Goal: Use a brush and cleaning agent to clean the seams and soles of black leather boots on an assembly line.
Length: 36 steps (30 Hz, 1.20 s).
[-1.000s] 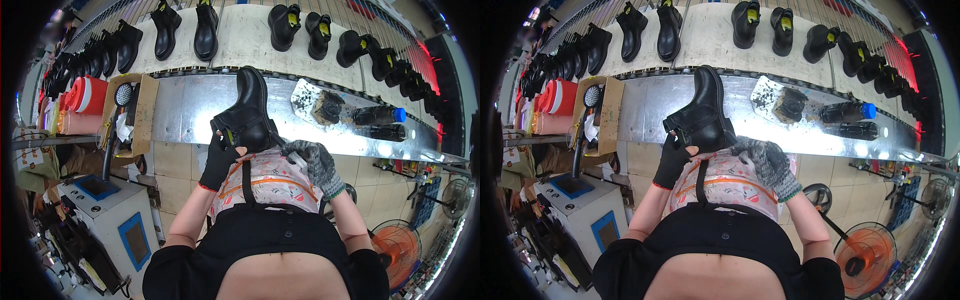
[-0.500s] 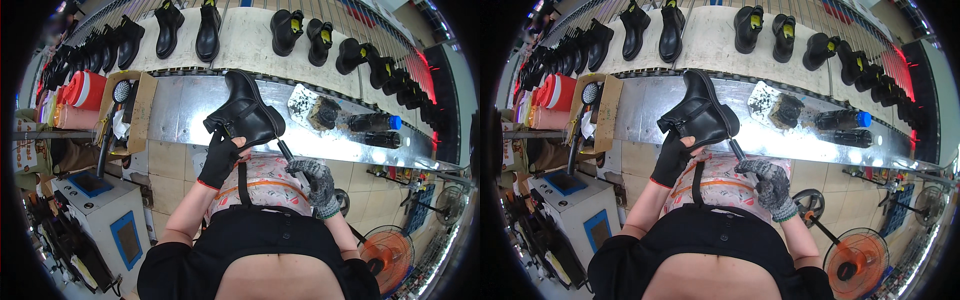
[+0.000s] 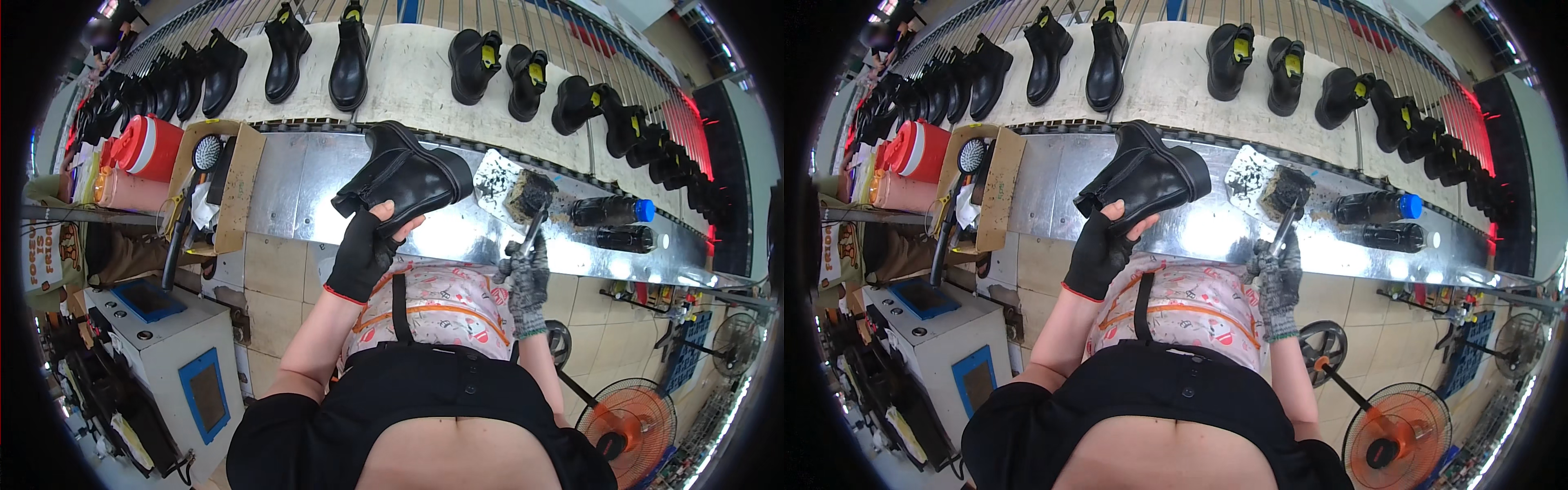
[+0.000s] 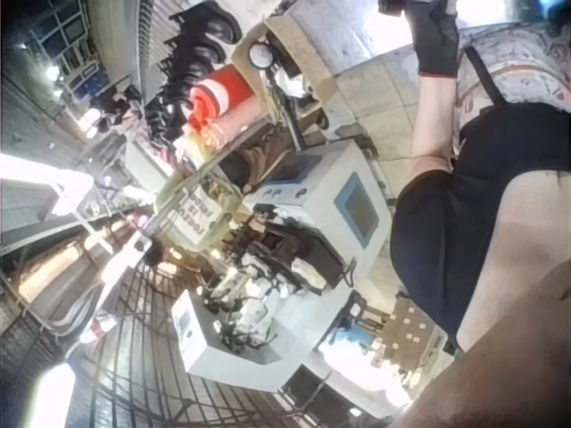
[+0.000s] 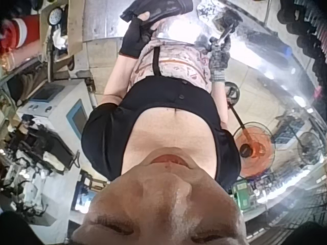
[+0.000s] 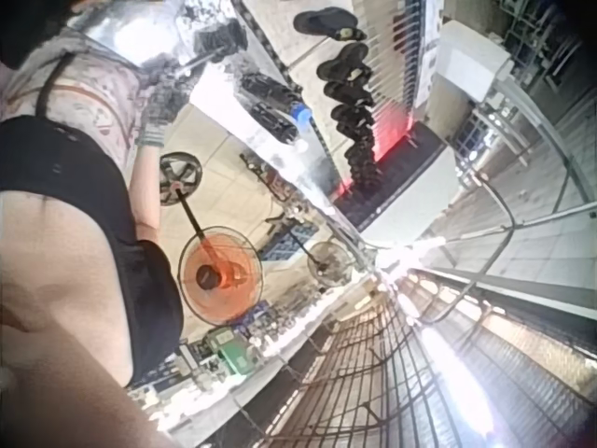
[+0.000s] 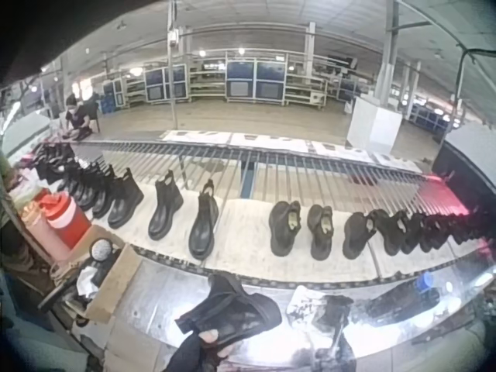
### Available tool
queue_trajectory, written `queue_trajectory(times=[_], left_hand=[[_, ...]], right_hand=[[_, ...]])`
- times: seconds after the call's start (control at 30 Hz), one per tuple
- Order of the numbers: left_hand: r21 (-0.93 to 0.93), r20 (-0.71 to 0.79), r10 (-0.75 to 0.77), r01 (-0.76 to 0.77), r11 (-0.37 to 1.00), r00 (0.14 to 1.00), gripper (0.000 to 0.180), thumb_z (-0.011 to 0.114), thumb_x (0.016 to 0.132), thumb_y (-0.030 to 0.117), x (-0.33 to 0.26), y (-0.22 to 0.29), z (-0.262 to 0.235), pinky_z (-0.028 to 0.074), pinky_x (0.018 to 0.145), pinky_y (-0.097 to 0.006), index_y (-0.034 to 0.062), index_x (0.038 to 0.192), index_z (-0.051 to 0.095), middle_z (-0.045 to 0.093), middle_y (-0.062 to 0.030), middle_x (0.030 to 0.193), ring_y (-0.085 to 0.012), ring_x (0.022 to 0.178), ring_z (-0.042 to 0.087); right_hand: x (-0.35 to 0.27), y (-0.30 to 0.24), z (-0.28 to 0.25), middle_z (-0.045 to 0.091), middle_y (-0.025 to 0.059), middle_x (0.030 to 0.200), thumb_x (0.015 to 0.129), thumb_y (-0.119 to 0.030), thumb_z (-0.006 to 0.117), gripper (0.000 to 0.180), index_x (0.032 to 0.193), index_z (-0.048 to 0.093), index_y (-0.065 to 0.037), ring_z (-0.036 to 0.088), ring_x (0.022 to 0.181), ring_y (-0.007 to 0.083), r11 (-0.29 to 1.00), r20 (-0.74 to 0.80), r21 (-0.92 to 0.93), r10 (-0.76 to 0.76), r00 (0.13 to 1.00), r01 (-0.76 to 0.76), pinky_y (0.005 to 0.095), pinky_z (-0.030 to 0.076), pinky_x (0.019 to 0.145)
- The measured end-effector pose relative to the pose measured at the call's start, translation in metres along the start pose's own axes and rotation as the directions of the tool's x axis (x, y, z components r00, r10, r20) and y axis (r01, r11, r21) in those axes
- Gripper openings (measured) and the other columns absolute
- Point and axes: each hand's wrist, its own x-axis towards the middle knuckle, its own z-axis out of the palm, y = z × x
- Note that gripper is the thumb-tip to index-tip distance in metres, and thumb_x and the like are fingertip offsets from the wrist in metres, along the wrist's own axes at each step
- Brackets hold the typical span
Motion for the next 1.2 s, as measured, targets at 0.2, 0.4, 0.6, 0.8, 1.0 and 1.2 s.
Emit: queue_trajectory(times=[0.2, 0.4, 0.6, 0.8, 1.0, 1.2], left_hand=[[-0.093, -0.040, 0.012, -0.016, 0.996, 0.999, 0.042, 0.060, 0.085, 0.011, 0.005, 0.005, 0.017, 0.059, 0.075, -0.025, -0.0067, 0.120, 0.045, 0.056, -0.0220, 0.113, -0.0343, 0.098, 0.063], [-0.160, -0.053, -0.022, 0.014, 0.987, 0.998, 0.043, 0.060, 0.085, 0.009, 0.012, 0.012, 0.023, 0.060, 0.072, -0.025, -0.0059, 0.122, 0.044, 0.057, -0.0227, 0.110, -0.0327, 0.096, 0.063], [0.218, 0.110, -0.056, 0.031, 0.975, 0.992, 0.037, 0.059, 0.085, 0.009, 0.081, 0.043, 0.005, 0.059, 0.062, -0.024, -0.0011, 0.119, 0.049, 0.059, -0.0184, 0.105, -0.0301, 0.084, 0.066], [0.654, 0.187, 0.264, -0.321, 0.686, 0.946, 0.043, 0.067, 0.076, 0.006, 0.233, 0.098, 0.024, 0.057, 0.053, -0.028, 0.0005, 0.115, 0.049, 0.060, -0.0105, 0.090, -0.0282, 0.068, 0.065], [0.986, 0.168, 0.487, -0.154, -0.070, 0.857, 0.066, 0.069, 0.076, 0.032, 0.324, 0.103, 0.042, 0.052, 0.066, -0.044, 0.0005, 0.127, 0.041, 0.061, -0.0235, 0.097, -0.0388, 0.077, 0.063], [0.874, 0.310, 0.908, -0.460, -0.156, 0.281, 0.084, 0.061, 0.079, 0.051, 0.305, 0.067, 0.053, 0.031, 0.103, -0.042, -0.0030, 0.136, 0.032, 0.044, -0.0265, 0.130, -0.0375, 0.122, 0.040]], right_hand=[[0.000, 0.042, -0.004, 0.054, 0.0024, 0.077, 0.094, -0.012, 0.049, 0.046, 0.137, 0.032, -0.010, 0.049, 0.053, 0.0090, 0.946, -0.138, -0.319, 0.024, 0.990, -0.067, 0.0231, 0.044, 0.045], [0.021, 0.050, -0.011, 0.053, 0.0018, 0.081, 0.094, -0.010, 0.047, 0.043, 0.135, 0.033, -0.006, 0.049, 0.058, 0.0079, 0.976, -0.180, -0.177, -0.161, 0.970, 0.129, 0.0224, 0.044, 0.050], [0.047, 0.072, -0.044, 0.053, -0.0013, 0.076, 0.089, -0.008, 0.052, 0.031, 0.119, 0.044, -0.013, 0.050, 0.052, 0.0083, 0.987, -0.193, 0.153, 0.081, 0.978, -0.052, 0.0220, 0.042, 0.040], [0.047, 0.082, -0.045, 0.054, 0.0030, 0.075, 0.094, -0.017, 0.044, 0.019, 0.112, 0.048, -0.014, 0.051, 0.052, 0.0130, 0.979, -0.118, 0.197, 0.072, 0.990, -0.047, 0.0229, 0.042, 0.040], [0.047, 0.092, -0.049, 0.056, -0.0007, 0.081, 0.086, -0.005, 0.055, 0.033, 0.116, 0.045, -0.016, 0.051, 0.053, 0.0093, 0.924, -0.061, 0.375, 0.102, 0.993, -0.072, 0.0211, 0.041, 0.041], [0.039, 0.080, -0.038, 0.055, -0.0011, 0.080, 0.091, -0.013, 0.049, 0.022, 0.113, 0.048, -0.016, 0.050, 0.054, 0.0097, 0.993, -0.174, 0.115, 0.040, 0.984, -0.020, 0.0213, 0.041, 0.044]])
